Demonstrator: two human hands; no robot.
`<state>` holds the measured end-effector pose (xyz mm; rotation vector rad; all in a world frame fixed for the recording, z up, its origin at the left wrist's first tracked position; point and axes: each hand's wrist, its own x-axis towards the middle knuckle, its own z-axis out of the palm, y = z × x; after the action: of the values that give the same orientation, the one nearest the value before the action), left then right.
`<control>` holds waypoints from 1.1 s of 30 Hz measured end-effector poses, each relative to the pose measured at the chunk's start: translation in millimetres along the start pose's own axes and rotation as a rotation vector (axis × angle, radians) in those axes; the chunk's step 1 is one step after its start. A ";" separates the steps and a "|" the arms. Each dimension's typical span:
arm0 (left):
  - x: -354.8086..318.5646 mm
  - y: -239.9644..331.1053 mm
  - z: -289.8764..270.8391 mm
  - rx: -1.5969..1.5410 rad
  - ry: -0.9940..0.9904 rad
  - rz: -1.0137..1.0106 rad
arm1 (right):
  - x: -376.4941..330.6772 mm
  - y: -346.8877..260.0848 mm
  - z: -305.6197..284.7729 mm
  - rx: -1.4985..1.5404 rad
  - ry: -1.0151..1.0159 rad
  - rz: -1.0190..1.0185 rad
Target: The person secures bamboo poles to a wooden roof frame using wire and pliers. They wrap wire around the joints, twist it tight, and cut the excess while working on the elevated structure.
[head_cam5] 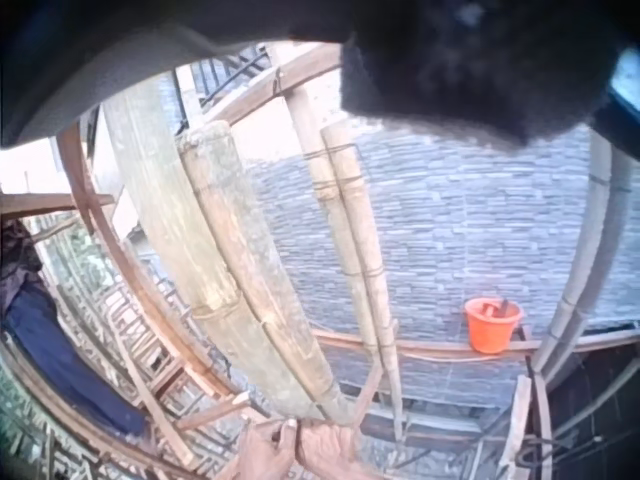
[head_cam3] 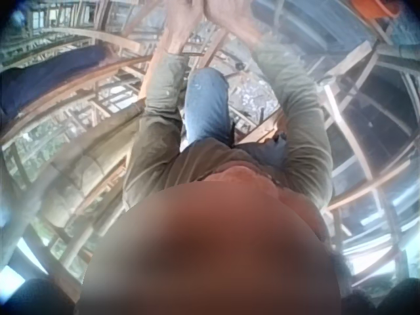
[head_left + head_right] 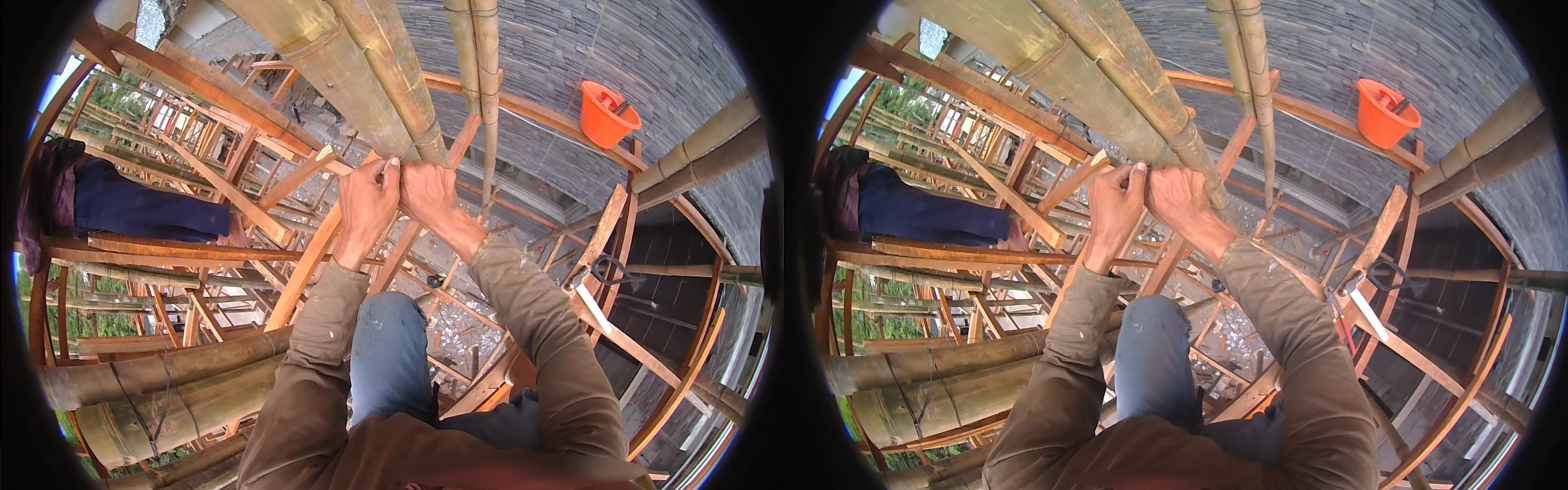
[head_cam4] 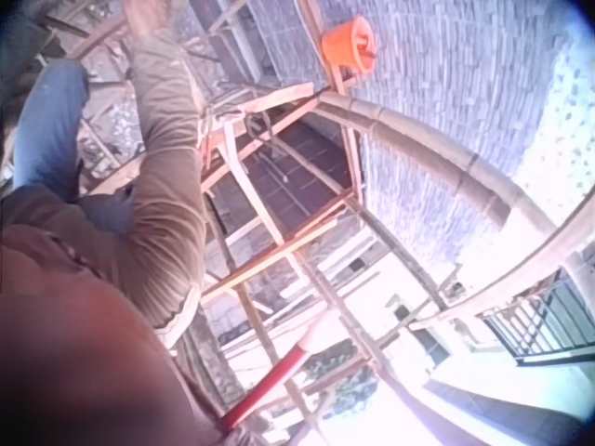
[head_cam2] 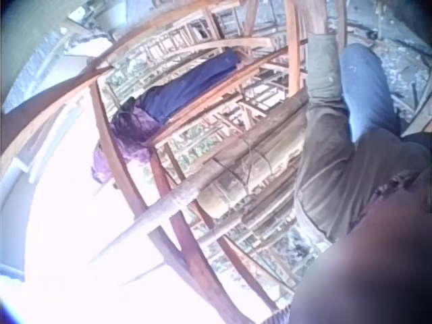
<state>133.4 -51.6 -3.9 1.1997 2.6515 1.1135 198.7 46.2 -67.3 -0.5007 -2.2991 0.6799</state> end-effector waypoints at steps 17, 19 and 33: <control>33.4 -80.5 23.8 -0.515 -0.036 0.028 | -36.4 29.3 10.7 1.809 -0.368 0.968; 35.5 -86.8 23.9 -0.519 -0.078 0.045 | -72.3 70.9 -23.3 1.255 -0.482 0.831; 28.4 -84.2 28.7 -0.527 0.005 0.068 | -427.1 257.6 -238.5 -0.454 -0.783 1.023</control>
<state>67.6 -53.3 -70.1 1.1708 2.1156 1.6803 704.6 107.8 -281.6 -1.9965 -2.8357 0.9089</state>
